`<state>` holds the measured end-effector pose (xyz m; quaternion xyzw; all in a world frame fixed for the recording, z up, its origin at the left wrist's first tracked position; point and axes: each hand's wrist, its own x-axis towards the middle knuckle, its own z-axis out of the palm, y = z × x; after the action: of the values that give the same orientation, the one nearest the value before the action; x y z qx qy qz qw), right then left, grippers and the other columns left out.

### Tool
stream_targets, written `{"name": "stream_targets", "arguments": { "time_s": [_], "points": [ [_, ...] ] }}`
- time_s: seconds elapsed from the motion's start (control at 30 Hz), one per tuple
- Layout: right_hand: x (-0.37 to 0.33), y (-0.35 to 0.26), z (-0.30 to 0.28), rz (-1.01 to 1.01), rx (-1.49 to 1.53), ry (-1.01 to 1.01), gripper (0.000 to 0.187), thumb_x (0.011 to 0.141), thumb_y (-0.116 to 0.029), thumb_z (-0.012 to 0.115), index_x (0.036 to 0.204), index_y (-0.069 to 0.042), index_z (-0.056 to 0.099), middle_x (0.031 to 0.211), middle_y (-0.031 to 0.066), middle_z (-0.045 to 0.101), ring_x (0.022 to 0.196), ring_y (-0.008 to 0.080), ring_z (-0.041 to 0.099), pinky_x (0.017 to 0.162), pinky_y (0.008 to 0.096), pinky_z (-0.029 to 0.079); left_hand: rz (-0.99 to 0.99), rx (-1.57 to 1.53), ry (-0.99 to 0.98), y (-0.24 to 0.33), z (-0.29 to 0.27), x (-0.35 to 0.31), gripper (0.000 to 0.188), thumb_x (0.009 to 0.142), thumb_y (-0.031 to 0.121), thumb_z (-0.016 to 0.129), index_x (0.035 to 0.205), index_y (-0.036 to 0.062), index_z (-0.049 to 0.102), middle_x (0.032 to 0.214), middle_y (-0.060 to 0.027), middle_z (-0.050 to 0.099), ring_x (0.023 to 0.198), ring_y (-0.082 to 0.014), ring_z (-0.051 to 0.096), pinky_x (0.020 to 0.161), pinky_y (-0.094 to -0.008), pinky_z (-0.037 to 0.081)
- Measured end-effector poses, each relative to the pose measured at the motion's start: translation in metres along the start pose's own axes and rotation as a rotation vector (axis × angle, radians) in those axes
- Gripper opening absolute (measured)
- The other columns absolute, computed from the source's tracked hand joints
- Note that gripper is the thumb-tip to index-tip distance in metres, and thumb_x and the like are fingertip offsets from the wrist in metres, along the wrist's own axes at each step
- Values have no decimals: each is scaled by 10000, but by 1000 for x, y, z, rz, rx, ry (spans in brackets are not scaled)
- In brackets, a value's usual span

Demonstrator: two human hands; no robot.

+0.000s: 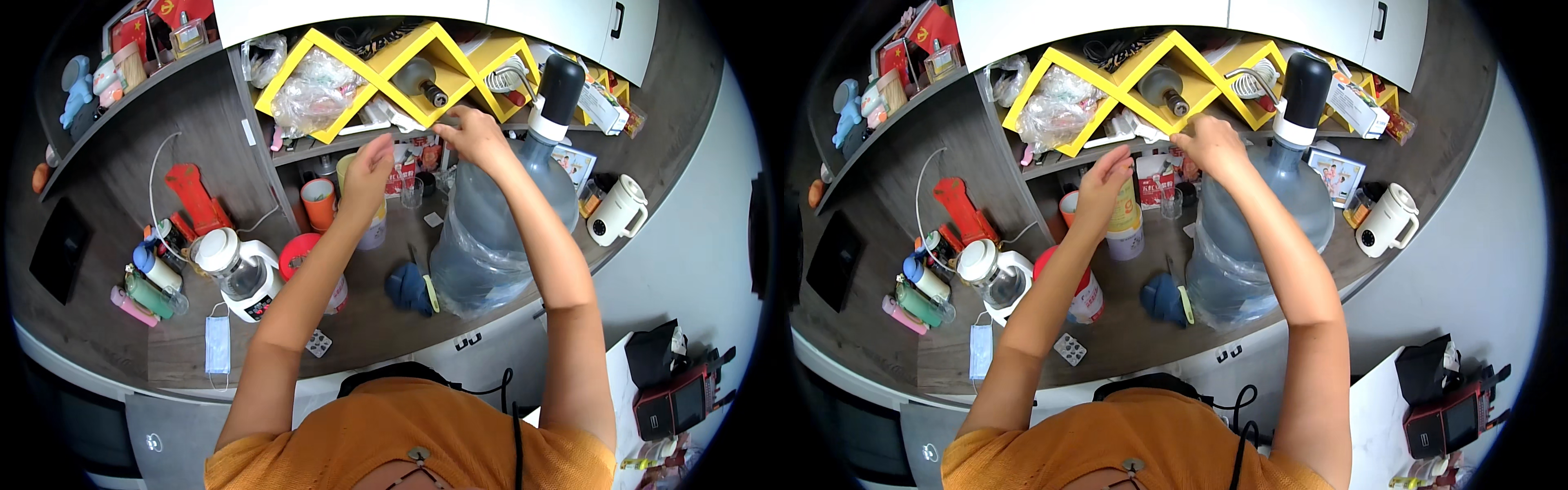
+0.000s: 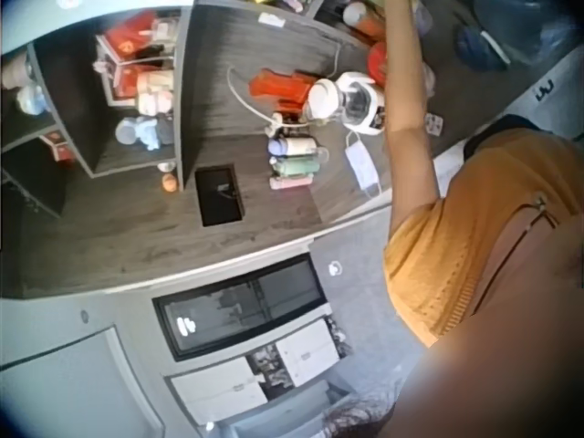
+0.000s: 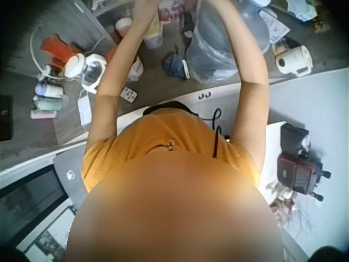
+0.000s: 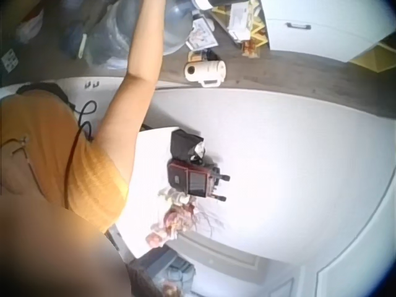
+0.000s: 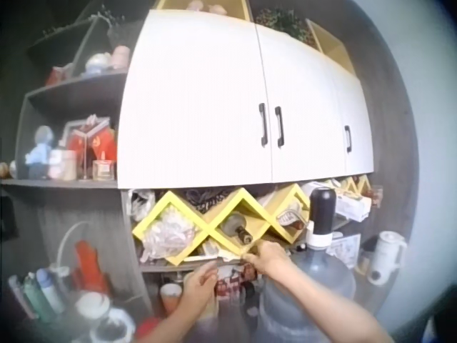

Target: The person wipes the exterior of a glass bottle with a cloth, places the cloth in a yellow storage bin on a shelf, handles a blister pack, and then wipes the side of a large water jug.

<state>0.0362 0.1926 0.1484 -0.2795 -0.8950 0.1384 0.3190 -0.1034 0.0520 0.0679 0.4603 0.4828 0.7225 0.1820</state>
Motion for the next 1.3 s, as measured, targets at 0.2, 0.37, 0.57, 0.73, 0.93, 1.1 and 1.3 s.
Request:
{"name": "stream_targets", "arguments": {
  "time_s": [0.2,0.37,0.57,0.73,0.93,1.1,1.3],
  "points": [
    [-106,-24,-30,133,446,-109,323,868,-198,600,1133,-16,581,659,16,613,462,50,481,429,205,384,-130,-31,-23,8,-20,-86,365,897,50,510,1250,-35,476,1203,-112,540,1129,-164,502,983,-288,377],
    [-197,-10,-1,333,722,-219,256,887,-161,588,1115,-47,602,678,-11,600,483,15,453,429,175,358,-205,-61,-85,-26,-45,-151,332,881,11,508,1212,-14,516,1153,-87,561,1092,-143,522,929,-251,402],
    [-291,28,102,594,830,-183,189,890,-117,580,1062,-49,619,727,-5,605,523,26,475,461,170,399,-423,-13,-19,-55,-76,-220,304,889,30,515,1189,-11,535,1106,-77,586,1055,-141,540,915,-245,407],
    [-313,43,168,537,433,-61,155,826,-81,617,969,-32,652,660,71,621,575,121,570,538,284,458,-565,-8,88,-94,-107,-274,295,895,56,527,1182,-9,545,1091,-71,595,1029,-137,547,904,-237,408],
    [-291,51,196,217,-135,-78,186,838,-120,546,1003,-65,611,988,172,621,793,372,623,687,460,490,-627,-22,250,-93,-126,-302,304,892,53,530,1188,-15,543,1107,-74,587,1022,-139,548,910,-249,415],
    [-259,56,219,398,-312,-295,439,887,-322,503,1245,-76,439,1034,190,602,829,377,628,719,461,498,-675,22,312,-92,-139,-310,316,891,83,541,1191,-15,544,1114,-78,585,1027,-146,550,879,-257,432],
    [-242,51,247,561,-375,-354,827,788,-517,601,1376,-58,244,1108,178,584,928,341,623,786,433,484,-687,-1,316,-95,-132,-308,325,894,118,551,1190,-18,541,1117,-79,582,1019,-153,560,883,-264,436]
  ]
}}
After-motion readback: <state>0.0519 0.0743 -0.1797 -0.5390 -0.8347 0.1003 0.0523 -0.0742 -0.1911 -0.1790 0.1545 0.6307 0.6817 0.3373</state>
